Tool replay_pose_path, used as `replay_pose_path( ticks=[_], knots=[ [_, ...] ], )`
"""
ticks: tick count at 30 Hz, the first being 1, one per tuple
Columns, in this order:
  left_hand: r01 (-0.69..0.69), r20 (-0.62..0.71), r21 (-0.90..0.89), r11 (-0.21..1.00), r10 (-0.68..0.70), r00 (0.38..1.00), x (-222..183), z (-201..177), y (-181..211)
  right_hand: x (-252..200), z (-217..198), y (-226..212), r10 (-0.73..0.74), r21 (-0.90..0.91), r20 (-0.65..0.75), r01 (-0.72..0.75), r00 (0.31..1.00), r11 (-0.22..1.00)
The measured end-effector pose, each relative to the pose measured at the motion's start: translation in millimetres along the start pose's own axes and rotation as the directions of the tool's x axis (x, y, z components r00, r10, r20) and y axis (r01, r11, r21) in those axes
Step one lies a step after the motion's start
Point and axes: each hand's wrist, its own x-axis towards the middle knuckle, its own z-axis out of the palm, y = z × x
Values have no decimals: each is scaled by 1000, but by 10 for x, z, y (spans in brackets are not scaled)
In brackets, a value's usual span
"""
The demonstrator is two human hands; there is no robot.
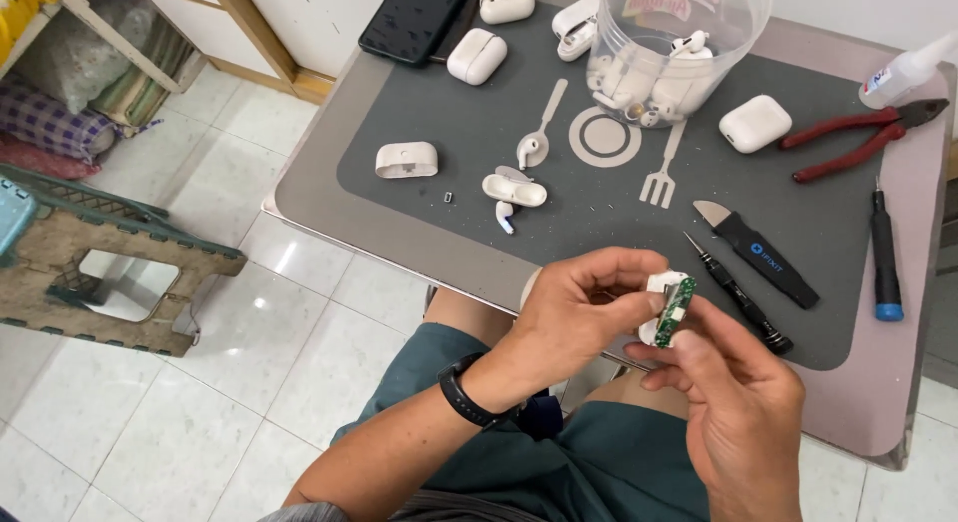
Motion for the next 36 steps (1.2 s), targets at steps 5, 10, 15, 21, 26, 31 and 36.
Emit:
replay_pose_path(
  ticks=[5, 10, 15, 21, 26, 31, 36],
  knots=[
    [10, -27, 80, 997, -8, 1000, -96, 59, 181, -39, 82, -49, -43, -47, 13, 43, 999, 998],
    [-8, -30, 102, 995, 11, 999, -199, 70, 226, -27, 60, 90, -118, 36, 12, 118, 993, 992],
    [-39, 29, -114, 993, 42, 999, -311, 152, 125, -89, 124, 98, -128, 23, -80, 130, 989, 991],
    [15, -15, -123, 992, -17, 1000, -148, 9, -65, -56, 58, 190, -87, 137, -42, 92, 995, 986],
    [-1, 62, -87, 996, 7, 998, -77, -44, 42, 61, 24, 145, 34, 287, -35, -22, 999, 958],
    [0, 125, -18, 1000, 2, 992, -54, -81, 257, 152, -22, 139, 97, 293, 92, -121, 991, 948],
    [-5, 228, 235, 972, -50, 972, -93, -44, 583, 240, -64, 276, 21, 399, 146, -79, 989, 913]
  ],
)
